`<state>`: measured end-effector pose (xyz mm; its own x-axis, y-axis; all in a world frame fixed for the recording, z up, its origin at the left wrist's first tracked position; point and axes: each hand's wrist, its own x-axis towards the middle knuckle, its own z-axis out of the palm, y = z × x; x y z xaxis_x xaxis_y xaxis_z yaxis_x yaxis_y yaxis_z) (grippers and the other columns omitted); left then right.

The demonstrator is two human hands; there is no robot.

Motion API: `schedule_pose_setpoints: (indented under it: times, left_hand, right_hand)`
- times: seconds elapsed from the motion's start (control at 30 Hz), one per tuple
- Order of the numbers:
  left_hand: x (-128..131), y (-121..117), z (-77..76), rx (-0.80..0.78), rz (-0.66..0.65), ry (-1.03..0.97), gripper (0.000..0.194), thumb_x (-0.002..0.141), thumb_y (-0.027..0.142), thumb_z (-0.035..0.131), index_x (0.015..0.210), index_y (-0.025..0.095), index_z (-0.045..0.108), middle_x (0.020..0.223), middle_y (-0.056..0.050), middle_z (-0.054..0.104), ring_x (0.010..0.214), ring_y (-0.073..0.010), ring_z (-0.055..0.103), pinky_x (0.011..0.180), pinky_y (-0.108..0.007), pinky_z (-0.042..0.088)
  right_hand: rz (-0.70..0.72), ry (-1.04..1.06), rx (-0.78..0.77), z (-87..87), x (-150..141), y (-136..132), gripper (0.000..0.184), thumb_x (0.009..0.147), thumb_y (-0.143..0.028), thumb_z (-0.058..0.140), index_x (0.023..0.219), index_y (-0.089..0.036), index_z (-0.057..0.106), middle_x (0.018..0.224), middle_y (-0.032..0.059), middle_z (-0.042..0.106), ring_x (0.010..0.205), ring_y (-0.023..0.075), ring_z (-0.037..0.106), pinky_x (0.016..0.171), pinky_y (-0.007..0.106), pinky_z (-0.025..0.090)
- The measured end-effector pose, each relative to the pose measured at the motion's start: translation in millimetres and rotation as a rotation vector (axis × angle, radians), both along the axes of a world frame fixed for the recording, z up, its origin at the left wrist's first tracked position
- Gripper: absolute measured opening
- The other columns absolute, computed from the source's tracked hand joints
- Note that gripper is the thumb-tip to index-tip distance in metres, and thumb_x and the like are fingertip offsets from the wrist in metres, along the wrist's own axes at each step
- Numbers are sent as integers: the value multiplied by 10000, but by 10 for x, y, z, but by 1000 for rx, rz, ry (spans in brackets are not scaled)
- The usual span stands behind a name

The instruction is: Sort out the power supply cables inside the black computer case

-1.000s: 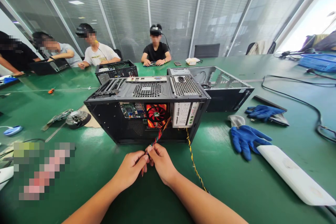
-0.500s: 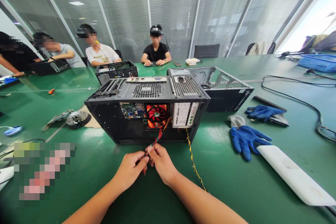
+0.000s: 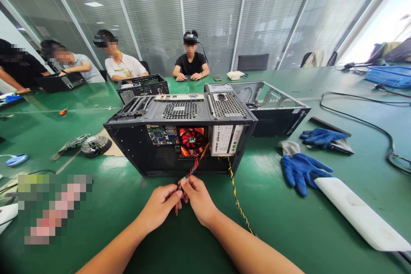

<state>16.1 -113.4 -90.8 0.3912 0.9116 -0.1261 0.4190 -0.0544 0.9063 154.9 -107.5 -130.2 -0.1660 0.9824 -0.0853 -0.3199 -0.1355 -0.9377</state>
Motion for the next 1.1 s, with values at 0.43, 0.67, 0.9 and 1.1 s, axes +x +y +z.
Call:
schedule_pose_setpoints:
  times: [0.43, 0.67, 0.9, 1.1]
  left_hand:
    - [-10, -57, -50, 311, 37, 311, 275, 901, 343, 422, 734, 186, 573, 603, -21, 626, 550, -142, 581, 577, -232, 387]
    - [21, 2, -92, -197, 59, -223, 376, 889, 470, 382, 796, 151, 558, 563, -14, 588, 471, -130, 533, 505, -243, 422]
    - [-1, 13, -107, -105, 25, -122, 361, 891, 449, 427, 788, 139, 579, 619, -20, 602, 527, -122, 555, 538, -230, 425]
    - [8, -22, -22, 17, 26, 8, 341, 903, 394, 412, 764, 145, 599, 623, -19, 626, 538, -129, 582, 558, -224, 435]
  right_hand:
    - [-16, -20, -5, -9, -1, 9, 342, 803, -510, 607, 794, -169, 586, 630, -39, 473, 511, 83, 388, 493, 239, 319]
    - [41, 35, -1, -19, 0, 8, 316, 855, -476, 563, 757, -177, 543, 580, -45, 488, 490, 83, 425, 504, 245, 305]
    - [18, 21, -1, -25, -2, 5, 302, 854, -464, 571, 799, -168, 563, 593, -44, 497, 492, 86, 460, 505, 246, 318]
    - [10, -4, 4, -51, -5, 20, 307, 855, -468, 567, 795, -168, 560, 602, -44, 491, 488, 85, 449, 491, 244, 322]
